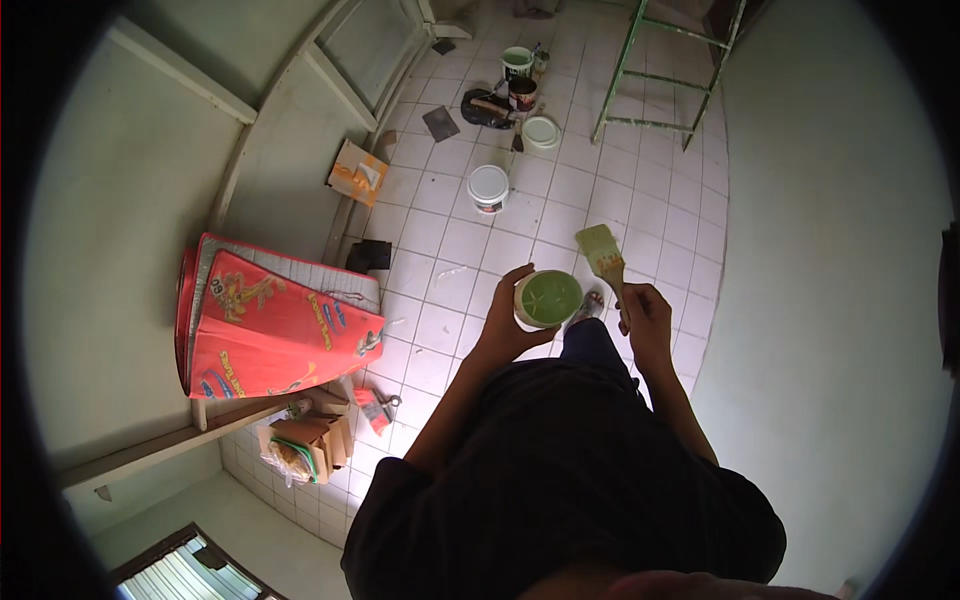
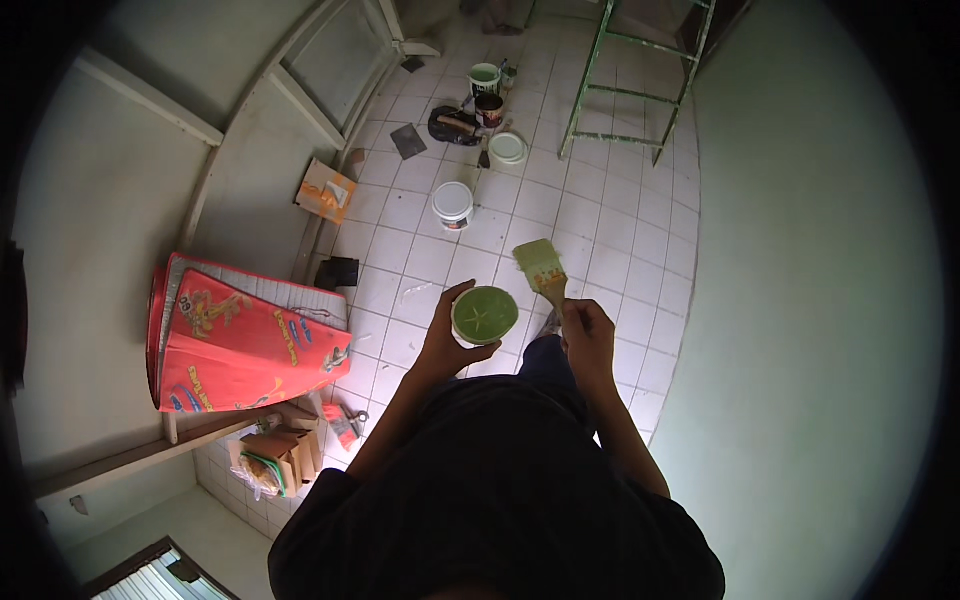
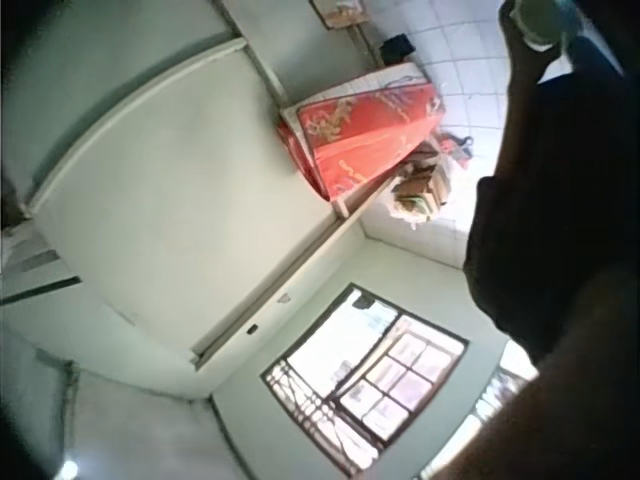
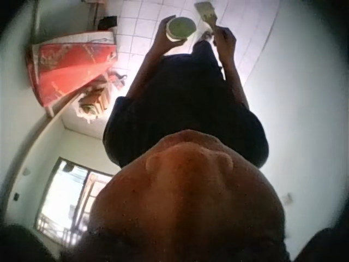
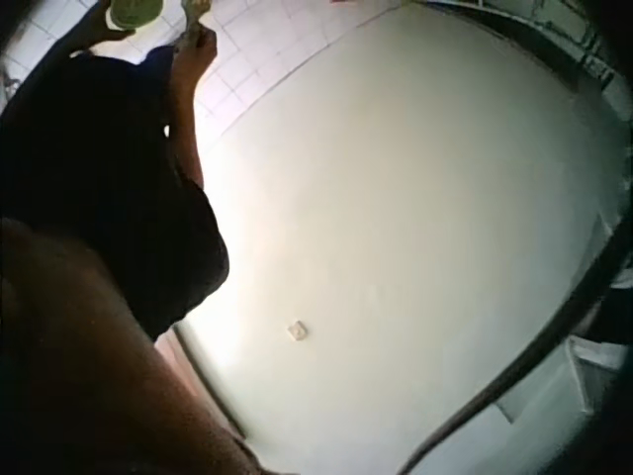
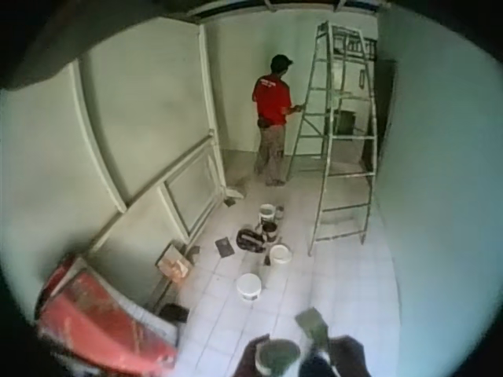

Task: The person is opening paint buckets and mixing green paint using a stick or brush handle.

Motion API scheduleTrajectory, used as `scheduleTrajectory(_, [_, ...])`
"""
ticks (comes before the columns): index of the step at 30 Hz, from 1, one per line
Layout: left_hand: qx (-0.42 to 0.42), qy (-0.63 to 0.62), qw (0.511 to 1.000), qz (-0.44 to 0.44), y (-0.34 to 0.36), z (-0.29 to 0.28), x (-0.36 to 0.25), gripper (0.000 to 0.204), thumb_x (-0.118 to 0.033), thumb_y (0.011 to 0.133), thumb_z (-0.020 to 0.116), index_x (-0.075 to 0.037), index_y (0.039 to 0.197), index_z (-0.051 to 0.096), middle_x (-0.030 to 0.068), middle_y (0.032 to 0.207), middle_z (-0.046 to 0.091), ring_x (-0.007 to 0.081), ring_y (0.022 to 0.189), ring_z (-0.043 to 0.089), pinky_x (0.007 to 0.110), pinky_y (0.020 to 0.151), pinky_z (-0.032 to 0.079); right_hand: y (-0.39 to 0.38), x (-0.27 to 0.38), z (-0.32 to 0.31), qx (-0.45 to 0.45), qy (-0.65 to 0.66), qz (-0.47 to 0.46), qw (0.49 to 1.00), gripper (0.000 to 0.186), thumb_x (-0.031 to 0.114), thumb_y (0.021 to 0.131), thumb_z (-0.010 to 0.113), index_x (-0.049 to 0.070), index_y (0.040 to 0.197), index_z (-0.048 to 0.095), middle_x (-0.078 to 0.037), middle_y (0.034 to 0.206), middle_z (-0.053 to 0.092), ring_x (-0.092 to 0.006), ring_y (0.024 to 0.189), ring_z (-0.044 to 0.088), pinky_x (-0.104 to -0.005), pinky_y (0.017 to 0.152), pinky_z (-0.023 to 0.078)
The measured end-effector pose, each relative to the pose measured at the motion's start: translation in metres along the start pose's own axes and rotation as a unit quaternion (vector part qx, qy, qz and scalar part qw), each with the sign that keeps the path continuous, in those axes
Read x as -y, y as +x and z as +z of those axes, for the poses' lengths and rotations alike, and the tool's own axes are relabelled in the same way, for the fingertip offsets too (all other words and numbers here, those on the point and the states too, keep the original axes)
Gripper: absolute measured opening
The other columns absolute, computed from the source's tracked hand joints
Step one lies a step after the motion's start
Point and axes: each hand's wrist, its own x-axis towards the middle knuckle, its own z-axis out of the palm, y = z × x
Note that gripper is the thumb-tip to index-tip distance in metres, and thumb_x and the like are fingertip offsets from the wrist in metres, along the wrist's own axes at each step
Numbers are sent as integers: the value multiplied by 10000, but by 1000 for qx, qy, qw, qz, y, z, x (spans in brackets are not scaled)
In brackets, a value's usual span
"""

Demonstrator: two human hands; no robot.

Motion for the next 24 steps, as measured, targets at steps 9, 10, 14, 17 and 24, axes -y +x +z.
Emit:
scheduleTrajectory(9, [-111, 78, 991, -19, 123, 78, -22, 885, -57, 693, 885, -22, 1402, 356, 148, 1295, 546, 250, 1226, 576, 380, 1011, 502, 174, 58, -81, 90, -157, -59, 982, 228, 182, 1023, 596, -39, 1035, 650, -79, 820, 694, -110, 727, 632, -273, 693, 504])
scheduleTrajectory(10, [-113, 77, 990, -23, 134, 82, -24, 885, -57, 693, 885, -22, 1402, 356, 148, 1295, 546, 250, 1226, 576, 380, 1011, 502, 189, 64, -83, 94, -159, -56, 981, 228, 182, 1023, 596, -39, 1035, 650, -79, 820, 694, -110, 727, 632, -273, 693, 504])
scheduleTrajectory(14, [-157, 20, 983, -89, 179, 83, -22, 896, -69, 689, 887, -25, 1408, 353, 164, 1297, 574, 248, 1262, 569, 392, 1042, 488, 237, 77, -77, 108, -173, -59, 977, 229, 186, 1024, 591, -35, 1036, 651, -83, 819, 693, -122, 744, 641, -283, 688, 502])
scheduleTrajectory(17, [-170, 71, 981, -66, 221, 73, -20, 883, -81, 692, 885, -25, 1402, 364, 163, 1288, 583, 248, 1256, 573, 390, 1053, 476, 271, 79, -66, 91, -157, -50, 982, 241, 201, 1025, 588, -32, 1030, 649, -75, 815, 684, -102, 682, 606, -272, 627, 480])
scheduleTrajectory(24, [-130, -16, 991, -38, 320, 37, 3, 879, -105, 677, 886, -50, 1404, 395, 179, 1310, 547, 312, 1249, 551, 430, 1042, 471, 321, 115, -36, 1, -63, 1, 998, 239, 202, 1023, 579, -30, 1043, 633, -34, 754, 607, -54, 573, 501, -238, 496, 407])
